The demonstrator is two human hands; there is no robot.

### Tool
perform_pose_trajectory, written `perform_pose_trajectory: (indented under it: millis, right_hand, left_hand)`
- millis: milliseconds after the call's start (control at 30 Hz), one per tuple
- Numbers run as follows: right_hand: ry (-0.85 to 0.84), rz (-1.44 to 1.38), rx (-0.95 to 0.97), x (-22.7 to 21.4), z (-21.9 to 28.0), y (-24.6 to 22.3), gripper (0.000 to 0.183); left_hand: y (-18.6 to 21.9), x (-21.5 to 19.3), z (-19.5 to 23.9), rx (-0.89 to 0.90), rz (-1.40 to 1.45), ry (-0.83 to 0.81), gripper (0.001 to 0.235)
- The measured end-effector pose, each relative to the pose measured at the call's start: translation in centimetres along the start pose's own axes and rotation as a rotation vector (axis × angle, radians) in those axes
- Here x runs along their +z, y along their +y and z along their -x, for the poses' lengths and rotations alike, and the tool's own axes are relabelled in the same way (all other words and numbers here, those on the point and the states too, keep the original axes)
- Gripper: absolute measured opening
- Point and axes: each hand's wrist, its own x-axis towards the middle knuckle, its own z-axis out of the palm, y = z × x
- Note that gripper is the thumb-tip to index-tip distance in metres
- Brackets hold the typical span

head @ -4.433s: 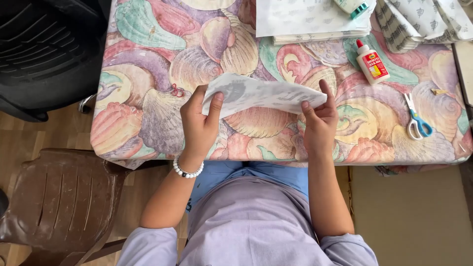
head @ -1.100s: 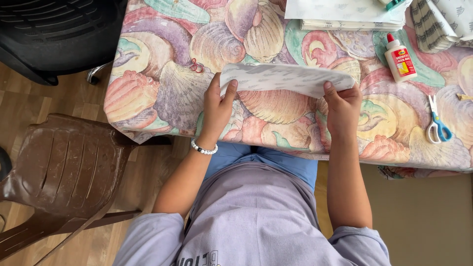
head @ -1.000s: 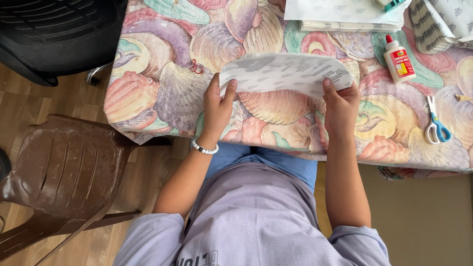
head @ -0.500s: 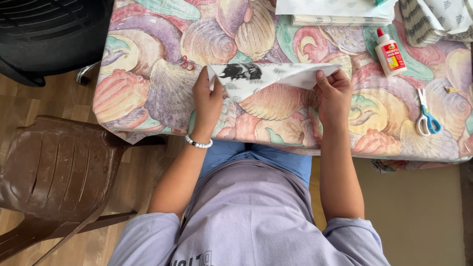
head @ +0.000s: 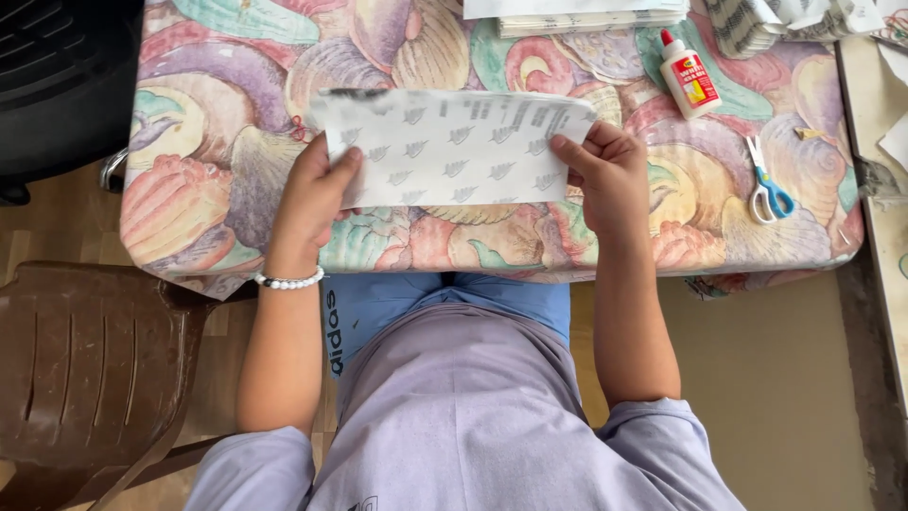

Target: Folding a printed paper sheet along specific lines to assemble a paper bag on a table.

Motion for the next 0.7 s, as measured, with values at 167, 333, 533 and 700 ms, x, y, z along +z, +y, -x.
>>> perform_pose_trajectory:
  millis: [167, 333, 533, 700]
  right_hand:
    - [-0.024, 0.055, -0.018, 0.8, 1.1, -1.2, 0.018]
    - [-0.052, 0.074, -0.034, 0.6, 1.1, -0.8, 0.021]
    - [-0.022, 0.044, -0.035, -0.2, 1.3, -0.4, 0.023]
    - [-0.007, 0.184, -0.248, -0.9, 1.6, 0.0, 0.061]
  left_hand:
    - [2.2, 0.8, 1.2, -0.005, -0.065, 0.035, 0.015]
    - [-0.1, 0.1, 0.5, 0.129, -0.116, 0.059, 0.009]
    - [1.0, 0.8, 2.6, 0.372, -0.287, 0.208, 0.021]
    - [1.6, 2.4, 4.4, 0.437, -0.354, 0.258, 0.03]
